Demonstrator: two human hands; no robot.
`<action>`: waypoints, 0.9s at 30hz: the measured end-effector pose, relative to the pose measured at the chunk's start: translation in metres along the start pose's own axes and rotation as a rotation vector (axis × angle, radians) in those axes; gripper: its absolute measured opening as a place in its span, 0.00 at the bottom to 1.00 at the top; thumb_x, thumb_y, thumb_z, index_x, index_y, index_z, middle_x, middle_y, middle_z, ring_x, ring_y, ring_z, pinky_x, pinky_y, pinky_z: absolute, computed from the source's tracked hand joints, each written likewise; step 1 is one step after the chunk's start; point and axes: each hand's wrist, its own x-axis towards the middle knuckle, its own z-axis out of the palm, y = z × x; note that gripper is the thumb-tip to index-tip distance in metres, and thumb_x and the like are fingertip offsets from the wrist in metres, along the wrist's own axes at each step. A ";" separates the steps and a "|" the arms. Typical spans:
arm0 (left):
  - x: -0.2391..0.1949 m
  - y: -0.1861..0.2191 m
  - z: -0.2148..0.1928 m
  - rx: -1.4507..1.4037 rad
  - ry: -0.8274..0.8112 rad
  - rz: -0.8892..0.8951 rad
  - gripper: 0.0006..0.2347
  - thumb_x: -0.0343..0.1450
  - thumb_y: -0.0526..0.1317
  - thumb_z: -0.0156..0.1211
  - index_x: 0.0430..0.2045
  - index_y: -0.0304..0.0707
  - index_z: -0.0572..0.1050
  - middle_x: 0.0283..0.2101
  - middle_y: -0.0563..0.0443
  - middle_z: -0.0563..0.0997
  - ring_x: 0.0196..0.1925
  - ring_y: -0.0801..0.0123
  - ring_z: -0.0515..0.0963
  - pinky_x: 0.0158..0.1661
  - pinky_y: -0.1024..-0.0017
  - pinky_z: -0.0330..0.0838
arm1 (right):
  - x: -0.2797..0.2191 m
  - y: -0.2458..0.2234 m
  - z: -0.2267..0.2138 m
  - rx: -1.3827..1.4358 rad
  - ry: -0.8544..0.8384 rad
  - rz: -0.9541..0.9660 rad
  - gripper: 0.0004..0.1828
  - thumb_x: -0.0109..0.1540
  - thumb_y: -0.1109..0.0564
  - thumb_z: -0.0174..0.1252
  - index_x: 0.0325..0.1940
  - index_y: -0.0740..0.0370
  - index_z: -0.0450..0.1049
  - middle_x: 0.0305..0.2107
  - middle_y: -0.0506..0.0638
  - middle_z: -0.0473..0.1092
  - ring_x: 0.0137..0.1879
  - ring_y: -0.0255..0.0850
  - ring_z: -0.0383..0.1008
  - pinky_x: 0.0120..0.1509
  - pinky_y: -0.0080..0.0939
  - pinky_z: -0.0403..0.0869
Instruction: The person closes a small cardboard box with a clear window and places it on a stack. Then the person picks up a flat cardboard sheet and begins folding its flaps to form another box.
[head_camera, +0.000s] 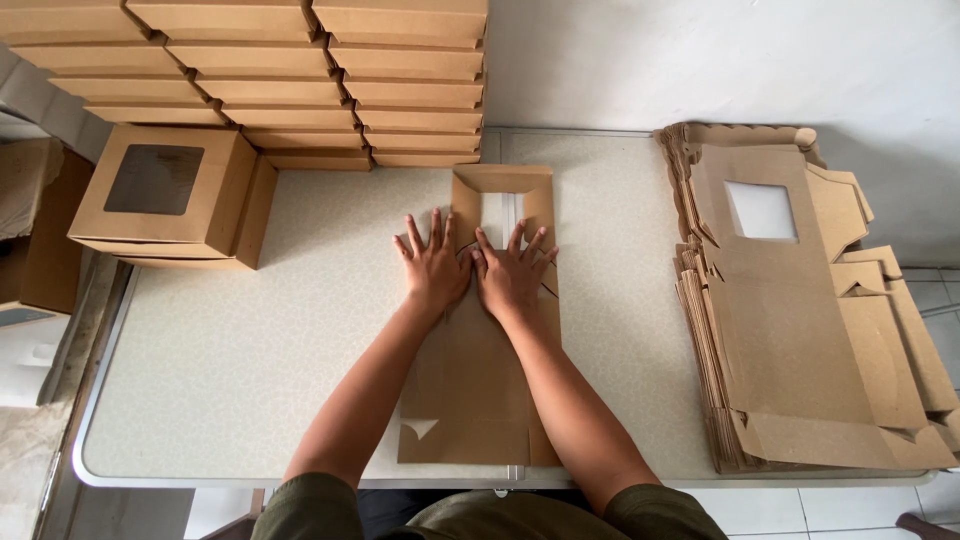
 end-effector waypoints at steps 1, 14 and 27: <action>0.004 0.003 -0.003 -0.002 0.000 -0.005 0.33 0.74 0.61 0.42 0.76 0.50 0.51 0.79 0.52 0.49 0.78 0.33 0.38 0.69 0.29 0.37 | 0.001 0.003 0.001 -0.002 -0.002 -0.004 0.27 0.72 0.33 0.32 0.75 0.29 0.59 0.74 0.69 0.45 0.78 0.78 0.34 0.72 0.84 0.35; 0.070 0.045 -0.031 0.333 -0.159 -0.060 0.32 0.75 0.61 0.31 0.75 0.50 0.50 0.79 0.58 0.47 0.78 0.35 0.31 0.59 0.12 0.36 | -0.008 -0.002 -0.032 0.016 -0.106 0.035 0.28 0.72 0.36 0.31 0.76 0.32 0.57 0.75 0.68 0.41 0.78 0.78 0.29 0.73 0.83 0.32; 0.080 0.004 -0.021 0.013 -0.089 0.139 0.32 0.75 0.60 0.34 0.74 0.46 0.54 0.79 0.51 0.49 0.80 0.42 0.30 0.71 0.33 0.32 | -0.007 0.000 -0.038 0.048 -0.161 0.030 0.29 0.72 0.37 0.29 0.78 0.32 0.51 0.76 0.67 0.37 0.79 0.76 0.26 0.74 0.82 0.31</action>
